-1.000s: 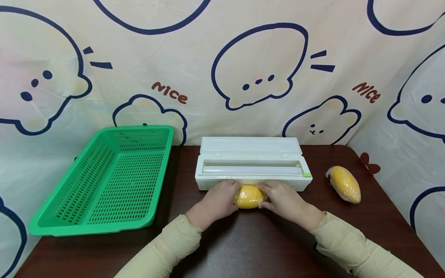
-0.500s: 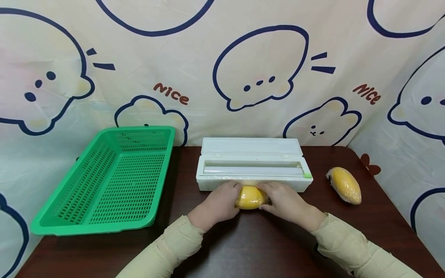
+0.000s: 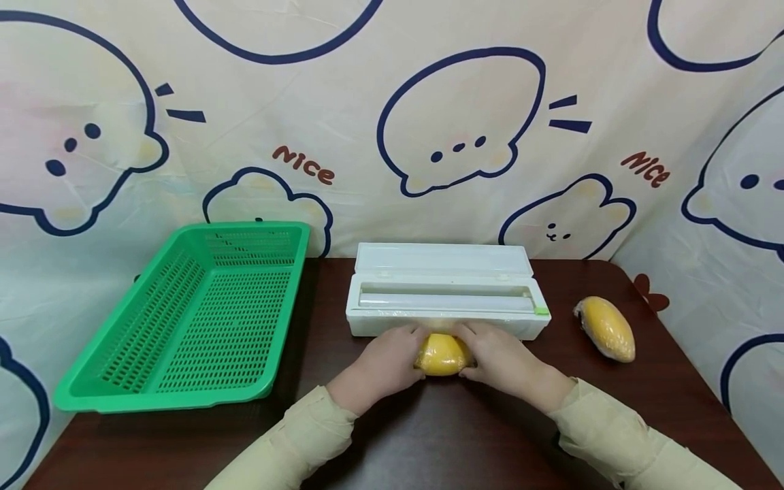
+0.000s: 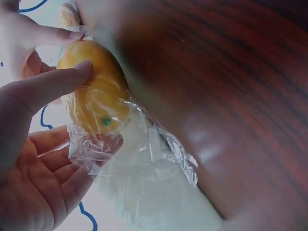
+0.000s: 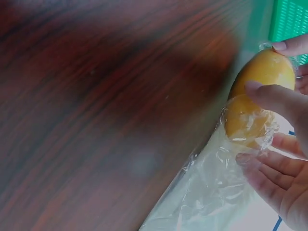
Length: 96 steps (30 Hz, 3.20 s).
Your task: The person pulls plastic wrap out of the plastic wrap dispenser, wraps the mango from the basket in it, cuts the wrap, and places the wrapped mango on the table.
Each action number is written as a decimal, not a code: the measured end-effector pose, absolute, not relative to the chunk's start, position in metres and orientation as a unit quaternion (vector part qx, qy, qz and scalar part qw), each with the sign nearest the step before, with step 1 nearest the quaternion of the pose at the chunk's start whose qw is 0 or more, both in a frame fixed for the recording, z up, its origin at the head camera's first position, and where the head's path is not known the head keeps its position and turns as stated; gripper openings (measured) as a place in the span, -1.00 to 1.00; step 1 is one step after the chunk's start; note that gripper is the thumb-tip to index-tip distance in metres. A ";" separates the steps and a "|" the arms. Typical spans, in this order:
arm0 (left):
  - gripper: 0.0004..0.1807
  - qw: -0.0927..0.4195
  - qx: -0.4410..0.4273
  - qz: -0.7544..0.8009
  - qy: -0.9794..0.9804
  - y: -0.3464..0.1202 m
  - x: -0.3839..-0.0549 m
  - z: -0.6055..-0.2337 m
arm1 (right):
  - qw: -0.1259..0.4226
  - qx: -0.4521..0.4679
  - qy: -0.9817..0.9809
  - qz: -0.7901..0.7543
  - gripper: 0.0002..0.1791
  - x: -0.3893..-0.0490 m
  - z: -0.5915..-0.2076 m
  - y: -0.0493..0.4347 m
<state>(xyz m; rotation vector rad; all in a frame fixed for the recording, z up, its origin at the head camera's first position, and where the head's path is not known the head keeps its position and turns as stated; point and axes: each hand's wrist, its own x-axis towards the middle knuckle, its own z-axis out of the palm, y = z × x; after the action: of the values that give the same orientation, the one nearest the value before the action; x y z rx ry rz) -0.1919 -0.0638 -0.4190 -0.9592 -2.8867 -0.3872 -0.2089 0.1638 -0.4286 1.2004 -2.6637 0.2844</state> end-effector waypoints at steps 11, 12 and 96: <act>-0.15 0.067 -0.328 -0.086 -0.939 -0.063 -0.180 -0.414 | 0.093 0.405 -0.903 0.107 -0.36 -0.199 -0.422 0.167; -0.11 0.072 -0.330 -0.079 -0.938 -0.062 -0.180 -0.415 | 0.091 0.403 -0.904 0.109 -0.36 -0.199 -0.421 0.168; -0.36 0.223 -0.346 -0.167 -0.896 -0.076 -0.199 -0.427 | 0.198 0.427 -0.875 0.117 -0.27 -0.215 -0.417 0.171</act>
<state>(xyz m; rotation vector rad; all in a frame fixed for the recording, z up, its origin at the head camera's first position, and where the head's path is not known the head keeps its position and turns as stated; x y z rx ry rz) -0.1991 -0.0756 -0.4275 -0.9553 -2.4747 -0.4601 -0.2145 0.1711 -0.4170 1.1946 -2.4483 0.3268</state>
